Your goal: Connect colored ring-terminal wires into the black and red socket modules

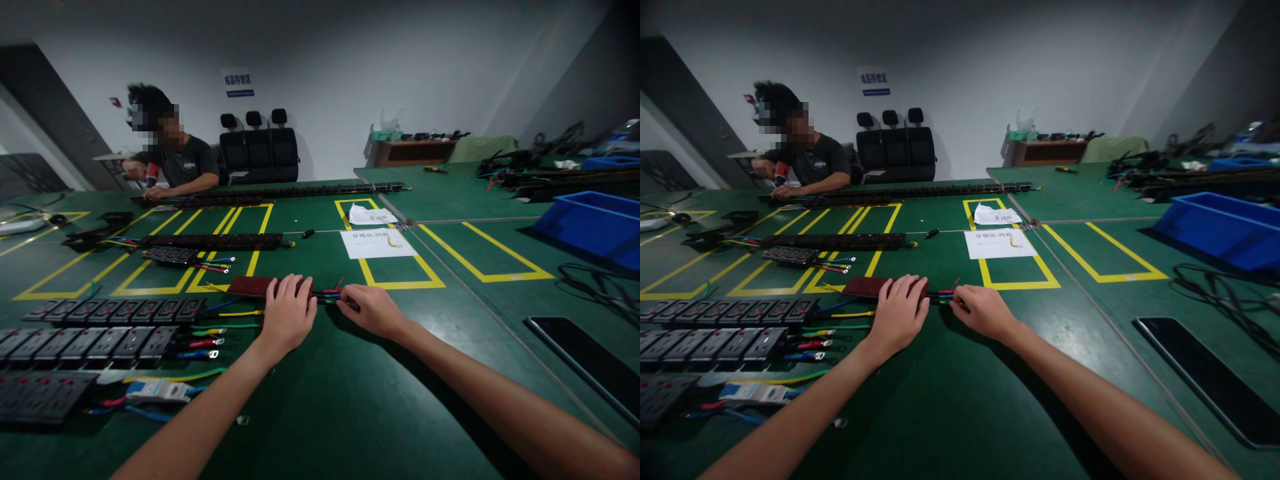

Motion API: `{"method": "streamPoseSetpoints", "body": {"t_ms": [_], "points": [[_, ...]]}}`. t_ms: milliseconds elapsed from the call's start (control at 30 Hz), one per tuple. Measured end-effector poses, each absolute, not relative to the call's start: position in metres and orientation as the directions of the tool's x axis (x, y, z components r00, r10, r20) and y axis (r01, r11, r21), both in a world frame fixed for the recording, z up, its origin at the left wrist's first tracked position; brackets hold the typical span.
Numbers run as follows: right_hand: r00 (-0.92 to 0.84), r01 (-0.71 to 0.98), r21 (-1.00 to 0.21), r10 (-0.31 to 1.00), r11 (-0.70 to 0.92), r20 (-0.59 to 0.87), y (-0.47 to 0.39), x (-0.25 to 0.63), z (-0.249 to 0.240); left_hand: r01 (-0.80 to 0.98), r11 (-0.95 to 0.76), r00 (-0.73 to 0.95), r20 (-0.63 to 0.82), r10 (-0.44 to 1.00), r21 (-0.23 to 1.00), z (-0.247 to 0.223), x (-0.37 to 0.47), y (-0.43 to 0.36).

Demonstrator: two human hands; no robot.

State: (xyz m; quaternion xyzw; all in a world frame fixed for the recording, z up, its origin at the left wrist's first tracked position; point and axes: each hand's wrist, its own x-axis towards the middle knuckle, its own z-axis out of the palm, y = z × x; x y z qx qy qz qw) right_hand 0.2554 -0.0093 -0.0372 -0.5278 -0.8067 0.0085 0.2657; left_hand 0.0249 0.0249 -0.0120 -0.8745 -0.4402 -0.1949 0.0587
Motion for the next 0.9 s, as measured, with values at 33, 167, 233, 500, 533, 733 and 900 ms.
{"method": "streamPoseSetpoints", "body": {"t_ms": [33, 167, 233, 500, 533, 733, 900], "points": [[-0.304, 0.845, -0.296, 0.855, 0.446, 0.421, -0.0094, 0.2555, -0.0370, 0.793, -0.605, 0.536, 0.394, 0.746, 0.067, -0.0120, 0.0251, 0.0248], [-0.307, 0.838, -0.305, 0.853, 0.453, 0.422, -0.0097, 0.2555, -0.0364, 0.795, -0.603, 0.529, 0.417, 0.739, 0.060, -0.0130, 0.0258, 0.0247], [-0.306, 0.838, -0.305, 0.852, 0.453, 0.424, -0.0095, 0.2555, -0.0362, 0.795, -0.603, 0.528, 0.421, 0.738, 0.061, -0.0135, 0.0259, 0.0247], [-0.306, 0.845, -0.288, 0.849, 0.451, 0.431, -0.0084, 0.2560, -0.0379, 0.795, -0.603, 0.529, 0.411, 0.743, 0.068, -0.0122, 0.0256, 0.0239], [-0.306, 0.846, -0.287, 0.849, 0.450, 0.431, -0.0083, 0.2559, -0.0380, 0.795, -0.603, 0.529, 0.407, 0.745, 0.070, -0.0119, 0.0254, 0.0238], [-0.307, 0.845, -0.293, 0.855, 0.447, 0.418, -0.0087, 0.2559, -0.0375, 0.794, -0.604, 0.531, 0.403, 0.745, 0.070, -0.0117, 0.0250, 0.0237], [-0.308, 0.843, -0.299, 0.856, 0.448, 0.415, -0.0089, 0.2560, -0.0371, 0.793, -0.605, 0.535, 0.395, 0.746, 0.068, -0.0115, 0.0248, 0.0239]]}}
